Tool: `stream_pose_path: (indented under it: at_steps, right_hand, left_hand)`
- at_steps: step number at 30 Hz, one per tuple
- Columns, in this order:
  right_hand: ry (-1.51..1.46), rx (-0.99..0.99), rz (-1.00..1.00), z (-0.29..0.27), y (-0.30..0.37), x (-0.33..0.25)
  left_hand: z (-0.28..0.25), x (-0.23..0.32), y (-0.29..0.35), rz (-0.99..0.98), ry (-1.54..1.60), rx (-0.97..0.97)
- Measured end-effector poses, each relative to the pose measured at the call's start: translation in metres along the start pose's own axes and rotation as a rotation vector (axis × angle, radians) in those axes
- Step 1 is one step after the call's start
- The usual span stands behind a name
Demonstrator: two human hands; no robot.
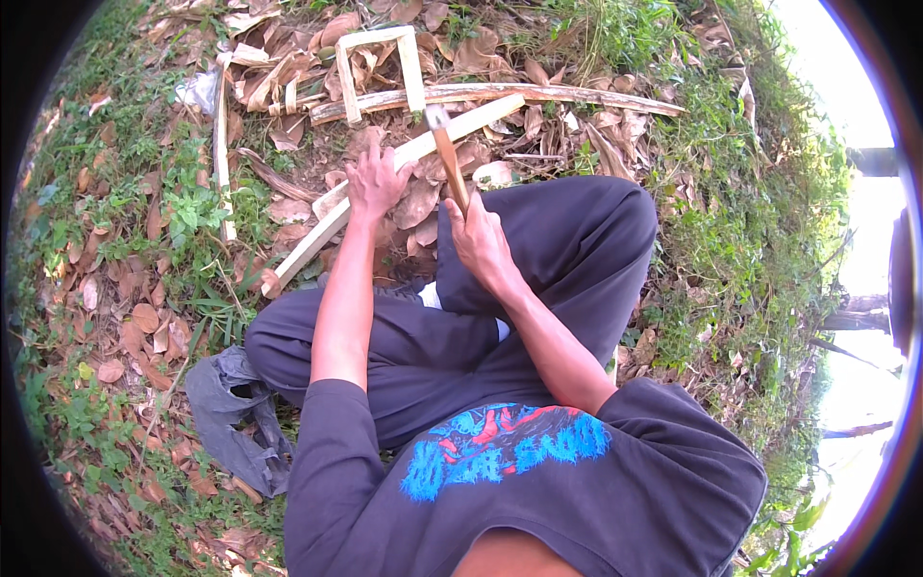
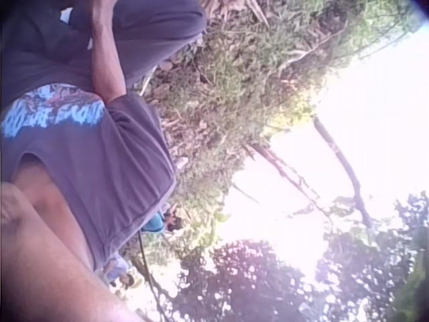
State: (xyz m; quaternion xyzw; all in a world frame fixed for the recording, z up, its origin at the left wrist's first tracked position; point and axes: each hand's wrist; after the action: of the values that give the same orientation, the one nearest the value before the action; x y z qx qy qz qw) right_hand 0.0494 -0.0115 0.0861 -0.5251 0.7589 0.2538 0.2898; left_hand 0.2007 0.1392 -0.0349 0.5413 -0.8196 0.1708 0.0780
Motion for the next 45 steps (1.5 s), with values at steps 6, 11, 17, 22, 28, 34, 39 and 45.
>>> stream_pose_path:
  at_steps: [6, 11, 17, 22, 28, 34, 39, 45]
  right_hand:
    - [-0.006, -0.147, 0.037, -0.027, -0.009, 0.01]
    - [-0.246, -0.271, 0.335, -0.044, 0.003, 0.025]
    - [-0.774, -0.265, 0.493, -0.033, -0.009, 0.048]
    - [-0.723, -0.254, 0.489, -0.02, -0.019, 0.054]
    - [-0.582, -0.383, 0.504, -0.025, -0.025, 0.049]
    - [-0.532, -0.419, 0.48, -0.031, -0.027, 0.049]
    - [-0.489, -0.406, 0.463, -0.03, -0.026, 0.048]
    - [-0.337, -0.218, 0.331, -0.031, -0.021, 0.046]
  left_hand:
    - [0.0, 0.006, 0.002, 0.034, 0.02, 0.047]
    - [-0.007, -0.004, 0.001, 0.141, 0.083, 0.063]
    - [-0.082, -0.005, -0.019, 0.121, 0.649, 0.095]
    - [-0.187, 0.016, -0.022, -0.177, 1.076, -0.28]
    - [-0.234, 0.043, 0.001, -0.162, 1.295, -0.401]
    - [-0.254, 0.061, -0.003, -0.138, 1.303, -0.539]
    - [-0.265, 0.066, -0.001, -0.227, 1.343, -0.627]
    - [-0.262, 0.066, 0.004, -0.234, 1.359, -0.677]
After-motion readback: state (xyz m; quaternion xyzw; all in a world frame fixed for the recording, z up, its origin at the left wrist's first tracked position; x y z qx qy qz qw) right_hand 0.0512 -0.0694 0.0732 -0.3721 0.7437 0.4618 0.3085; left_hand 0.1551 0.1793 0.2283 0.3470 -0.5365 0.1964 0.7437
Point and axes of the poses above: each hand's wrist, its own y-axis away from the middle knuckle, its own z-axis out of the palm, x = y × z, and after that the axes turned 2 degrees about y, right-handed
